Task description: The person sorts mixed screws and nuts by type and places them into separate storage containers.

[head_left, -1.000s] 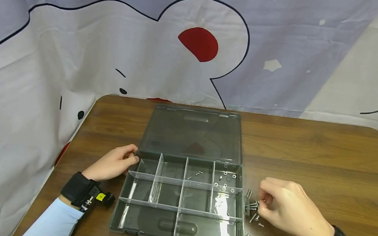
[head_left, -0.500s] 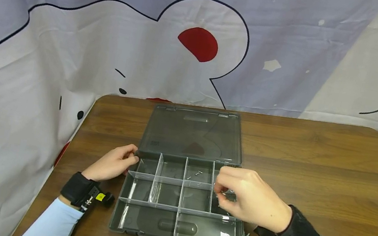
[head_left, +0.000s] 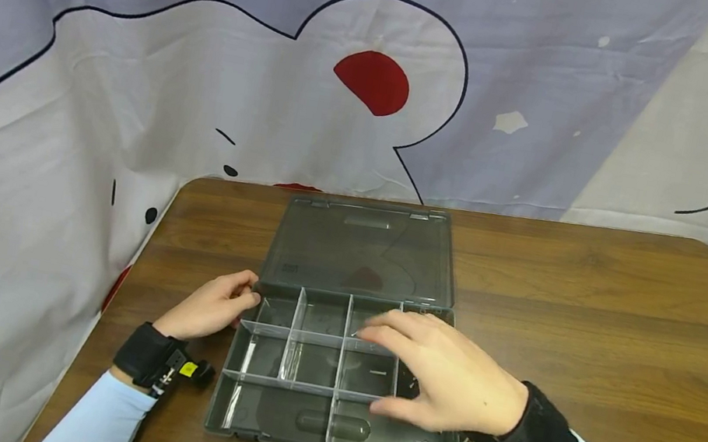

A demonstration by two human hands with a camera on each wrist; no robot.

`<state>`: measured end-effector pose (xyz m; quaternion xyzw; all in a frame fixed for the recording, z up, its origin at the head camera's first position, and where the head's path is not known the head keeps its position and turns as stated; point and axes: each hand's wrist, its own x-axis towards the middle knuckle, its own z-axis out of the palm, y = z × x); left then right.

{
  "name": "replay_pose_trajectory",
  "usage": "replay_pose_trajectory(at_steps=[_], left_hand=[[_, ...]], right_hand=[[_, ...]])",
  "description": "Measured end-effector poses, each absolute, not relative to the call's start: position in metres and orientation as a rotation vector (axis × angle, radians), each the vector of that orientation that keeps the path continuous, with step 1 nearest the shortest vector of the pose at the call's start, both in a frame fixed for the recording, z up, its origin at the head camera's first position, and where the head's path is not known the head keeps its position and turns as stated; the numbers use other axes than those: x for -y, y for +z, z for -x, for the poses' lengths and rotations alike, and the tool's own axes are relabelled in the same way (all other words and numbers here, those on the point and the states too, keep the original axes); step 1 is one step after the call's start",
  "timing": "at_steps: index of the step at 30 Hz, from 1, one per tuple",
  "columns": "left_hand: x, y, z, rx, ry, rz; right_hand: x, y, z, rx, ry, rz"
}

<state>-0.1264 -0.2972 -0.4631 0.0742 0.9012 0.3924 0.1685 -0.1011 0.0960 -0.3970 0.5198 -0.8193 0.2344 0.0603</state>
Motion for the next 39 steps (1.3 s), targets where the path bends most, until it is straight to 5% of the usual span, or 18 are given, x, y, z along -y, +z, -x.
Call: replay_pose_trajectory(at_steps=[26, 39], left_hand=[[0.297, -0.464, 0.126, -2.561, 1.116, -0.207], [0.296, -0.465, 0.127, -2.557, 1.123, -0.214]], right_hand=[[-0.229, -0.443, 0.074, 2.753, 0.411, -1.16], [-0.239, -0.471, 0.068, 2.614, 0.394, -1.066]])
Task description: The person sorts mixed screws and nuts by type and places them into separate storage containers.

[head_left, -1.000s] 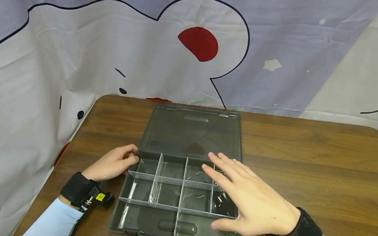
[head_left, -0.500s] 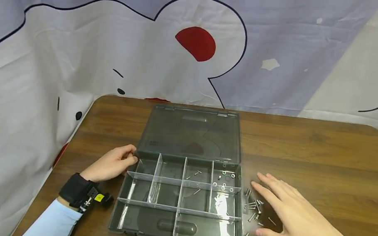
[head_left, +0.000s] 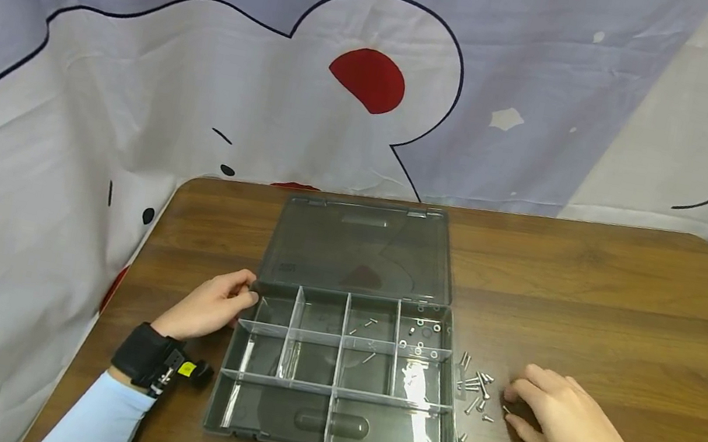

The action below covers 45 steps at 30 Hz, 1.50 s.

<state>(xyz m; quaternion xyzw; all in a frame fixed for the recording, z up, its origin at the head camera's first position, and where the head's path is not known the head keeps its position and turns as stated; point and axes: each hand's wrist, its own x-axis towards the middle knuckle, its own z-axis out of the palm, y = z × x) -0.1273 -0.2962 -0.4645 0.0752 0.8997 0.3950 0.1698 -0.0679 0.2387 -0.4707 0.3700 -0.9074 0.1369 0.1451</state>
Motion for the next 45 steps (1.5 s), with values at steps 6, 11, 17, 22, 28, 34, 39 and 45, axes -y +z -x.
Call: replay_pose_trajectory(at_steps=[6, 11, 17, 22, 28, 34, 39, 45], left_hand=[[0.296, -0.465, 0.127, -2.558, 1.127, -0.211], [0.297, -0.464, 0.127, -2.563, 1.126, -0.23], [0.296, -0.464, 0.126, -2.561, 1.122, -0.198], [0.296, -0.465, 0.127, -2.563, 1.109, -0.183], [0.296, -0.465, 0.127, -2.563, 1.108, -0.178], [0.296, -0.465, 0.127, -2.564, 1.115, -0.19], [0.296, -0.465, 0.128, -2.573, 1.107, -0.187], [0.295, -0.466, 0.128, -2.568, 1.111, -0.184]], right_hand=[[-0.229, -0.474, 0.071, 2.65, 0.363, -0.992], [-0.225, -0.474, 0.072, 2.702, 0.401, -0.972], [-0.219, -0.462, 0.077, 2.703, 0.521, -0.958], [-0.207, -0.442, 0.087, 2.581, 0.618, -1.041], [-0.179, -0.417, 0.099, 2.416, 0.721, -1.2], [-0.146, -0.4, 0.106, 2.333, 0.841, -1.357], [-0.12, -0.395, 0.109, 2.306, 0.884, -1.455], [-0.101, -0.397, 0.108, 2.306, 0.877, -1.521]])
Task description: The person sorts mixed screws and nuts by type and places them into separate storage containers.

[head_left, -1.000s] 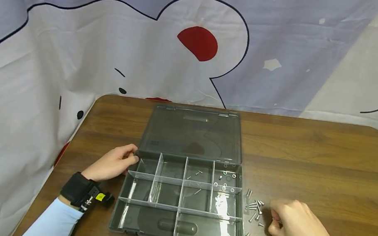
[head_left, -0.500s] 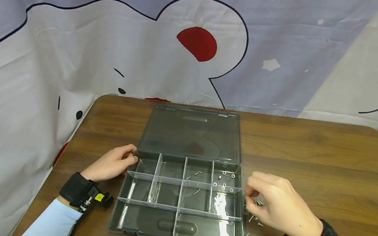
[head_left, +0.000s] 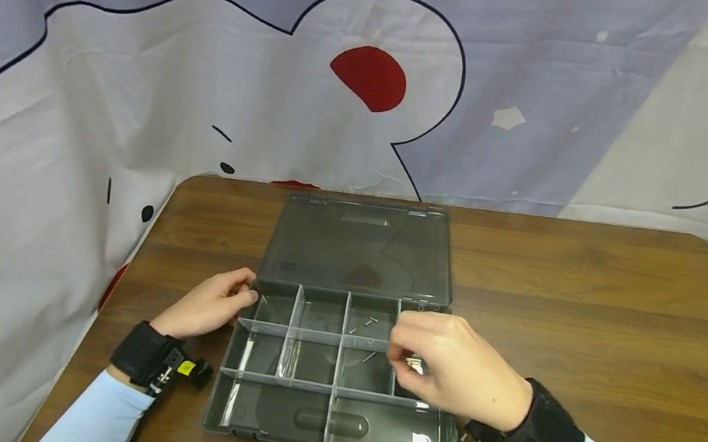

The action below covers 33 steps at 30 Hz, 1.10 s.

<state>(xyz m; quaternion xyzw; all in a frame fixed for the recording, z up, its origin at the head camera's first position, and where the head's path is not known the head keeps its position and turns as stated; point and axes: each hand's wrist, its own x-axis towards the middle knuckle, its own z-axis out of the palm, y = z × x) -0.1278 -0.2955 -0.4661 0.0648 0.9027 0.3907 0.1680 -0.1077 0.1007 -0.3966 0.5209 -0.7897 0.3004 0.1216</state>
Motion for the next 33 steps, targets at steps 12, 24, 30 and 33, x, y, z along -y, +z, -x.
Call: replay_pose_trajectory(at_steps=[12, 24, 30, 33], left_hand=[[0.296, -0.466, 0.127, -2.572, 1.107, -0.2], [0.295, -0.464, 0.127, -2.566, 1.116, -0.2], [0.296, -0.465, 0.127, -2.565, 1.116, -0.199], [0.296, -0.465, 0.128, -2.559, 1.12, -0.2]], right_hand=[[-0.127, -0.385, 0.104, 2.628, 0.576, -1.555], [-0.195, -0.394, 0.114, 2.755, 0.526, -1.255], [-0.217, -0.41, 0.111, 2.775, 0.483, -1.181], [-0.225, -0.42, 0.108, 2.787, 0.472, -1.157]])
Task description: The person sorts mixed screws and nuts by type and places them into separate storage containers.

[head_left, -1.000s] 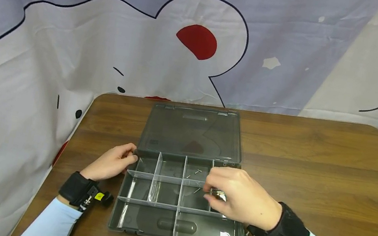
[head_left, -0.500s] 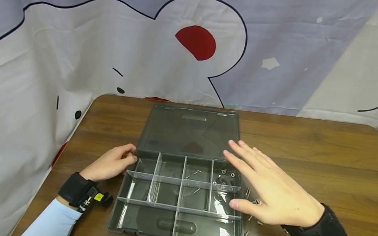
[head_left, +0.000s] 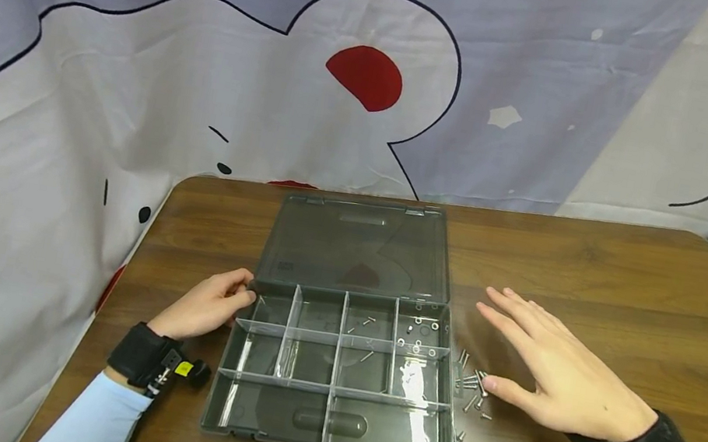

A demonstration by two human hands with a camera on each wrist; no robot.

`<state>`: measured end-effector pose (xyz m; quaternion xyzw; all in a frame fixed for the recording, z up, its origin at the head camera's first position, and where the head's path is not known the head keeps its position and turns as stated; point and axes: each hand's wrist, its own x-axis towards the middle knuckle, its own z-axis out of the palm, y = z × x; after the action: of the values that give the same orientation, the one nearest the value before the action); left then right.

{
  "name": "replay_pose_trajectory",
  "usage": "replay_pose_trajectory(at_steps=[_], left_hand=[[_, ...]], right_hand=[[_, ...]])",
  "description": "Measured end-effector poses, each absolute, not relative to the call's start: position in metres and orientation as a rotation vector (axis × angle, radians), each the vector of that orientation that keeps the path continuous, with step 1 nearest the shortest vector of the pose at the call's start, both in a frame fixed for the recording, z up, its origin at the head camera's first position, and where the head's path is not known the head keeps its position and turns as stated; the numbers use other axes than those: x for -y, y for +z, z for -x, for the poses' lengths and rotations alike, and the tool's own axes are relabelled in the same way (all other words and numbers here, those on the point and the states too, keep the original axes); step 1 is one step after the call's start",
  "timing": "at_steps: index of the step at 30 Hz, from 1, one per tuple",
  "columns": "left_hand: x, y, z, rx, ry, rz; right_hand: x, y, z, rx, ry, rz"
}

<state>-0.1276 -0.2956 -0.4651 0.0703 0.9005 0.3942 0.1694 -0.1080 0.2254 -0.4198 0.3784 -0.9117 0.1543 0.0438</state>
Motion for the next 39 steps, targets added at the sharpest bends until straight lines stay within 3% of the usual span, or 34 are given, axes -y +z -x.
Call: replay_pose_trajectory(at_steps=[18, 39], left_hand=[[0.296, -0.465, 0.129, -2.562, 1.115, -0.203], [0.295, -0.464, 0.127, -2.56, 1.131, -0.192]], right_hand=[[-0.228, -0.464, 0.104, 2.681, 0.49, -1.241], [-0.197, -0.472, 0.126, 2.565, 0.469, -1.29]])
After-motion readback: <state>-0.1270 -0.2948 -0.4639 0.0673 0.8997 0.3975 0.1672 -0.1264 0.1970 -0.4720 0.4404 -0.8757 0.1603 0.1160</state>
